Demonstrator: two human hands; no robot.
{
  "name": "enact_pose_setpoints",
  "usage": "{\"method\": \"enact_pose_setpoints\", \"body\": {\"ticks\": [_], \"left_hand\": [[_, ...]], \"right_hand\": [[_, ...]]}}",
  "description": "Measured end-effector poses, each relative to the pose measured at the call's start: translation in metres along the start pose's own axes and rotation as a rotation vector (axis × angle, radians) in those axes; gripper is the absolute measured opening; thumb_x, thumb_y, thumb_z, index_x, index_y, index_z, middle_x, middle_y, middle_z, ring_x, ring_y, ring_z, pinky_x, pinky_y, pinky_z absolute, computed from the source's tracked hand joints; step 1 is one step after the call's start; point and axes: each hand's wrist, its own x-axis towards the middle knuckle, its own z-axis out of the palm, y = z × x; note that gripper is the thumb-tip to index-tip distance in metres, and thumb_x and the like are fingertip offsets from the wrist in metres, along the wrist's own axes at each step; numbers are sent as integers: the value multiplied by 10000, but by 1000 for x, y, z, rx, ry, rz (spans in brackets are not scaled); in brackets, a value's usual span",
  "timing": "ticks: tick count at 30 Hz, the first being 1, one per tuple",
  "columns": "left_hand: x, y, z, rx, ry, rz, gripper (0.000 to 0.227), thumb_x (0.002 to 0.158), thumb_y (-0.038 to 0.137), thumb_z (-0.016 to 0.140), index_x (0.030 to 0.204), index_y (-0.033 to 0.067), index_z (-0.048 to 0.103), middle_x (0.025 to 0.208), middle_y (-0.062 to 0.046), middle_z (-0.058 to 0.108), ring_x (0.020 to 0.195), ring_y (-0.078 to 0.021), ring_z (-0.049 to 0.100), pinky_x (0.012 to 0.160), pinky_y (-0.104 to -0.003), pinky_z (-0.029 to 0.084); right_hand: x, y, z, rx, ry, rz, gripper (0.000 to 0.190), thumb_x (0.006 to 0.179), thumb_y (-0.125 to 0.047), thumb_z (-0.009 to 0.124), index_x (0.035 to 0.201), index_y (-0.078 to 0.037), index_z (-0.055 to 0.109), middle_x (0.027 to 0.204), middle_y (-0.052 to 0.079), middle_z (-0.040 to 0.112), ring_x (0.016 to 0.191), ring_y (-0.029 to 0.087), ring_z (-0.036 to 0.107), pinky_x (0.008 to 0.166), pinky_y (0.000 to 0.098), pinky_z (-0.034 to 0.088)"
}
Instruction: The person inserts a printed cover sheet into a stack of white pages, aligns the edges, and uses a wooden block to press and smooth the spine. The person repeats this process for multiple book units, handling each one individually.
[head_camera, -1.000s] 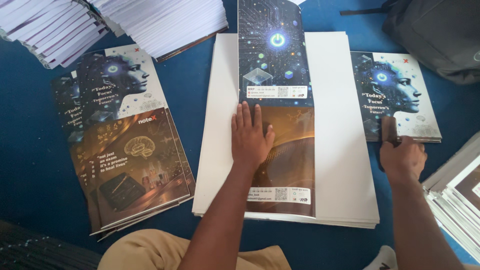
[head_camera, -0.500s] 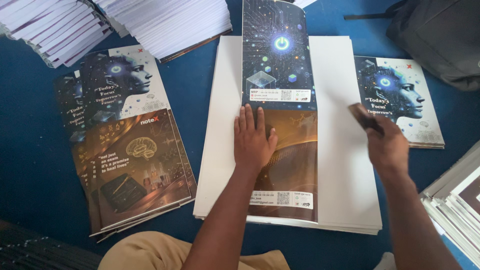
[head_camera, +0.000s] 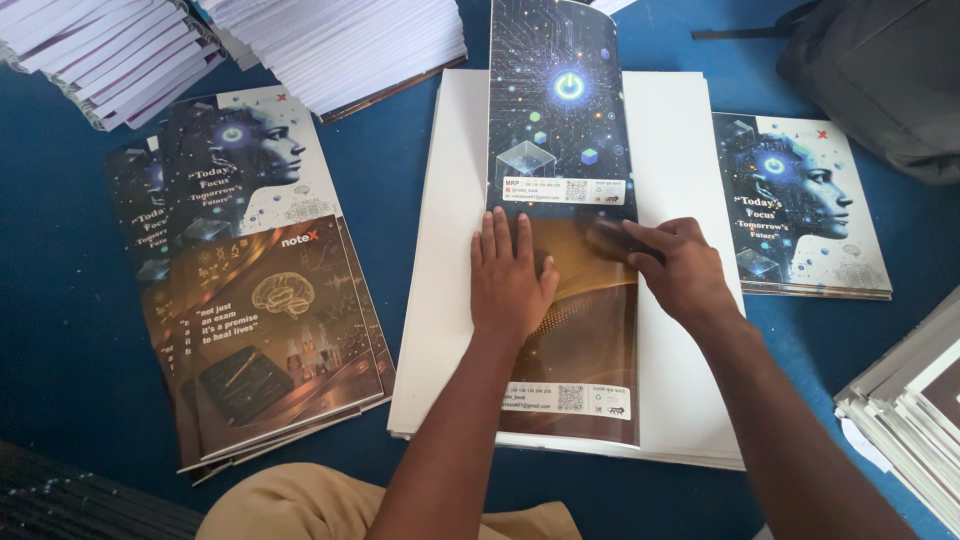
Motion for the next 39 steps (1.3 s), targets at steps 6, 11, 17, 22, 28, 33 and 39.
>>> {"method": "enact_pose_setpoints", "body": {"ticks": [6, 11, 17, 22, 28, 33, 39], "left_hand": [[0, 1, -3, 1, -2, 4, 732, 928, 427, 547, 1516, 6, 432, 1593, -301, 335, 1523, -407, 262, 1248, -513, 180], [-1, -1, -1, 7, 23, 16, 732, 928, 429, 546, 1511, 0, 438, 1588, -308, 339, 1513, -415, 274, 1239, -520, 190], [-2, -1, 2, 22, 33, 25, 716, 940, 424, 533, 1513, 3, 445, 1586, -309, 345, 1515, -418, 282, 1241, -519, 195], [-1, -1, 0, 18, 18, 13, 717, 942, 428, 522, 1521, 16, 433, 1595, -300, 336, 1519, -412, 268, 1245, -513, 185], [1, 1, -3, 15, -39, -5, 731, 939, 435, 519, 1532, 23, 406, 1603, -288, 313, 1524, -402, 244, 1246, -509, 165], [2, 2, -6, 11, -38, -14, 734, 924, 434, 526, 1524, 28, 408, 1602, -284, 312, 1523, -399, 239, 1240, -507, 158], [2, 3, -9, 0, -45, -17, 727, 934, 429, 523, 1525, 21, 408, 1603, -285, 313, 1524, -397, 233, 1244, -502, 152]], "right_hand": [[13, 16, 6, -130, 23, -188, 453, 866, -279, 785, 1312, -312, 716, 1181, 133, 635, 1108, 313, 633, 982, 425, 518], [20, 31, 12, -164, 33, -171, 452, 881, -275, 778, 1326, -318, 714, 1170, 105, 652, 1138, 289, 621, 1003, 452, 480], [28, 38, 15, -157, 83, -155, 424, 880, -277, 783, 1299, -316, 733, 1156, 100, 681, 1144, 299, 616, 992, 483, 465], [44, 40, 11, -141, 58, -140, 440, 881, -265, 787, 1314, -310, 731, 1148, 113, 695, 1137, 307, 639, 971, 469, 500], [59, 45, 15, -57, 54, -92, 461, 867, -248, 801, 1317, -317, 729, 1142, 130, 683, 1080, 302, 669, 984, 443, 515], [70, 54, 23, -52, 114, -111, 457, 852, -238, 831, 1298, -296, 743, 1127, 151, 672, 1092, 330, 654, 982, 457, 488], [77, 57, 26, 62, 113, -84, 462, 872, -211, 822, 1321, -267, 726, 1115, 157, 687, 1068, 300, 683, 978, 412, 532]]}}
